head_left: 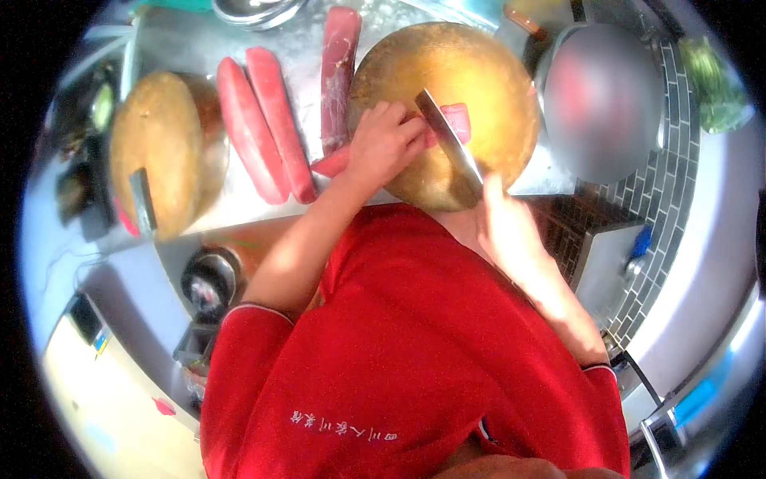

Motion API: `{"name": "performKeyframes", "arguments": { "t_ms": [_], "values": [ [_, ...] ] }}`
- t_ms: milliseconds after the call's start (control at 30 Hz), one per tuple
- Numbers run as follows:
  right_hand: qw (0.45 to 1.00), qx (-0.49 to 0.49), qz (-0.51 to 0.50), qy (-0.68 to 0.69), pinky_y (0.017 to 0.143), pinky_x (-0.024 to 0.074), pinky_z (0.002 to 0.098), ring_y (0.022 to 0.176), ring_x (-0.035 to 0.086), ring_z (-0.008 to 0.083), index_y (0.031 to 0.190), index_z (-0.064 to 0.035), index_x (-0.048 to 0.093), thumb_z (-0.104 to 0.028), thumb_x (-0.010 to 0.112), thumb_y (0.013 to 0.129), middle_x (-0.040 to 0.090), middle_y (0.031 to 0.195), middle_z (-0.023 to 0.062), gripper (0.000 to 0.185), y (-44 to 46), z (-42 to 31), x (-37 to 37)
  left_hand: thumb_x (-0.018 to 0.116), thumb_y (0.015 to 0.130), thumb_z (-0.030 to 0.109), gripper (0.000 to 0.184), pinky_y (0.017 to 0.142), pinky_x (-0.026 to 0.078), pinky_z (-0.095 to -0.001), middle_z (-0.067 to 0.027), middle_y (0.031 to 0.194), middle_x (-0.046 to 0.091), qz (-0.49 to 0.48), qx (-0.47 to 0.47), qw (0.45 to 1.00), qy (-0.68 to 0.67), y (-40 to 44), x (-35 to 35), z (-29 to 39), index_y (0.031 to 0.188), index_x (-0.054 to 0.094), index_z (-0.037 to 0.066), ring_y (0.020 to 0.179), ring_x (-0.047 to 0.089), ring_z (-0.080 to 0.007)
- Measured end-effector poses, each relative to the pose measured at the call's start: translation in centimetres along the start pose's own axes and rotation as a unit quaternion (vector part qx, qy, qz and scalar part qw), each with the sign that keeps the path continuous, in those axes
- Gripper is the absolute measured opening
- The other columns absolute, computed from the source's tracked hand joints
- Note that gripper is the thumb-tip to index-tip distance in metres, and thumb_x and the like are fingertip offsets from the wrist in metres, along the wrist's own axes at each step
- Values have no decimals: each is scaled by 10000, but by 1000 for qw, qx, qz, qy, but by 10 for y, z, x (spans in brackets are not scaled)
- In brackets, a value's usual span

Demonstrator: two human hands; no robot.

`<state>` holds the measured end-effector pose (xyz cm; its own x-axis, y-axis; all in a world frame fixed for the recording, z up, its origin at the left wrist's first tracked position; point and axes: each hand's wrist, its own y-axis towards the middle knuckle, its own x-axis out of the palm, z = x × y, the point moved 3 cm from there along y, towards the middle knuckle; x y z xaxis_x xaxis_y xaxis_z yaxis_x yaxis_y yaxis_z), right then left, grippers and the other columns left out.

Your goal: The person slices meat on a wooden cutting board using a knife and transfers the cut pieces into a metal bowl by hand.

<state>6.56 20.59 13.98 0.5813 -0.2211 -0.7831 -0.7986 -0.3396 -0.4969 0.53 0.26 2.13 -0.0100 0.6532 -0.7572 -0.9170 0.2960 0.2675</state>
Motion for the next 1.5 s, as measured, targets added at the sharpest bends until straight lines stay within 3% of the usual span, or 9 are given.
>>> {"name": "performKeyframes", "arguments": {
  "t_ms": [133,267,767,867,967,1100,1200,1333,1500],
  "values": [
    [998,37,-53,6,657,553,574,769,674,505,1160,43,364,54,561,835,638,799,306,381,6,3,4,750,808,254,136,763,452,-426,-45,906,568,3,16,1000,0,0,0,-2,895,714,155,914,577,-272],
    [997,-22,43,65,654,548,580,762,680,503,1162,64,363,33,541,860,651,781,307,352,96,4,42,753,807,242,163,744,454,-443,-77,891,555,2,12,1000,-20,-3,-3,0,917,709,130,892,573,-300],
    [997,47,-42,35,606,498,575,698,649,508,1279,67,345,-27,538,924,627,749,321,415,8,11,11,753,803,224,141,787,458,-423,-45,911,585,19,14,999,-38,-5,3,-8,920,703,163,936,589,-263],
    [998,-8,31,56,613,496,581,714,651,514,1327,59,327,-34,546,929,629,762,329,464,73,5,34,751,797,215,138,788,462,-429,-45,905,580,8,4,1000,-28,-3,2,-8,912,699,159,918,587,-272],
    [996,-16,41,72,667,531,600,744,655,527,1191,43,345,-8,568,892,639,830,347,377,105,1,41,747,794,205,136,787,465,-434,-52,903,573,0,4,1000,-27,1,-3,-7,908,698,151,910,586,-283],
    [986,-20,129,106,682,546,584,750,664,522,1187,46,359,17,537,884,644,785,328,353,92,9,39,737,798,197,135,788,469,-438,-68,911,570,3,17,1000,-23,-3,-2,-8,914,701,137,920,586,-293],
    [998,-4,38,45,616,491,604,720,649,537,1251,49,358,-23,538,938,637,752,334,369,60,4,23,725,812,182,138,782,478,-467,-104,907,568,-1,15,1000,-21,-7,-5,-5,926,702,106,904,583,-330],
    [1000,-5,19,9,607,493,611,694,639,544,1196,48,369,-24,520,943,625,705,319,303,10,0,9,722,816,170,147,781,480,-476,-126,909,567,1,27,999,-28,-3,-6,-5,936,699,88,895,581,-348],
    [998,30,-5,54,643,541,592,721,671,520,1142,57,381,20,536,884,646,755,331,303,41,-2,18,741,797,194,172,791,478,-467,-123,916,568,3,24,999,-45,-4,-1,-10,922,685,91,904,578,-345]
  ]
}}
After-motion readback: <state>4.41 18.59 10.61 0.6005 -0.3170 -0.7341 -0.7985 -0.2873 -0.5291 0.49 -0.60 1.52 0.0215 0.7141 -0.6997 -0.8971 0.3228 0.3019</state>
